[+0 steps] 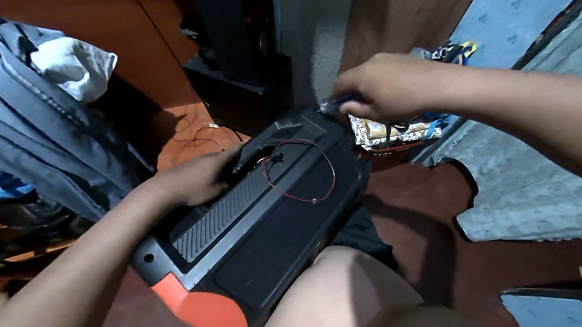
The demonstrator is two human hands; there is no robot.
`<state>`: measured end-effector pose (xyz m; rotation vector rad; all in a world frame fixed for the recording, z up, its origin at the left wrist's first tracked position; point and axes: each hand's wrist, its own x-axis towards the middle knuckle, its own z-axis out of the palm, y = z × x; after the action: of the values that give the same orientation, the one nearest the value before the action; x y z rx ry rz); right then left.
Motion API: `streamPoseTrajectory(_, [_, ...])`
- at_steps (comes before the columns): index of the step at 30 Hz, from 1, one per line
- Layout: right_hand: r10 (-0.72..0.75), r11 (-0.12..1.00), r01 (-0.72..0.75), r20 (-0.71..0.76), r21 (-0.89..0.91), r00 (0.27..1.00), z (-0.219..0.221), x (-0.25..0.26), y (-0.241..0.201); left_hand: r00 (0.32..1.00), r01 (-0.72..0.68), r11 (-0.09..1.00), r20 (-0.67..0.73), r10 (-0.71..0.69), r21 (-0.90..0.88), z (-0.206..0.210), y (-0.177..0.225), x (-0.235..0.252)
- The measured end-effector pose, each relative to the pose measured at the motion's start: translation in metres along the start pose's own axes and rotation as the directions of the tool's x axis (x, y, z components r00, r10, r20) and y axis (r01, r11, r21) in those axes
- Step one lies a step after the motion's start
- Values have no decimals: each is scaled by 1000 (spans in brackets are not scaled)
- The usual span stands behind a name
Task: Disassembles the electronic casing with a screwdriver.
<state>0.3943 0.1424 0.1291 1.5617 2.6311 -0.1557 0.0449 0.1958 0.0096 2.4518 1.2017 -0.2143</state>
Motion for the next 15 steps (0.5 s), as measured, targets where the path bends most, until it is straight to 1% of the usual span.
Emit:
streamPoseTrajectory(1, [-69,985,74,34,-154,997,-3,1,1,1000,4,1000,3,-4,12,-1,2,-1])
streamPoseTrajectory(2, [-109,960,122,66,-252,992,-5,1,1,1000,3,1000,4,-3,15,-1,3,-2])
streamPoseTrajectory(4, [-140,923,167,101,-348,985,-7,4,1,1000,-11,1000,0,11,7,-1,5,-3])
streamPoseTrajectory(6, [-112,926,147,119,-348,987,-8,6,-1,1000,-5,1000,-4,5,4,-1,6,-3])
streamPoseTrajectory(7, [-73,947,108,124,-301,990,-9,7,-2,1000,2,1000,-4,-2,2,-1,6,-3])
streamPoseTrajectory(9, [52,991,-32,153,-127,987,-10,11,-7,1000,2,1000,-1,-2,0,-1,6,-2])
streamPoseTrajectory(10, [109,993,-101,166,-56,980,-10,13,-8,1000,-4,1000,2,4,-2,-2,6,-2])
streamPoseTrajectory(11, [141,990,-136,169,-37,976,-9,14,-9,1000,-6,1000,4,6,3,-1,6,-2])
streamPoseTrajectory(12, [141,989,-131,162,-71,977,-8,15,-11,1000,1,1000,7,-1,5,-1,6,-1])
streamPoseTrajectory(13, [112,985,-89,157,-149,981,-8,13,-12,1000,8,1000,11,-9,11,0,5,0])
streamPoseTrajectory(15, [3,938,56,169,-342,986,-9,9,-13,1000,6,1000,3,-6,12,1,4,1])
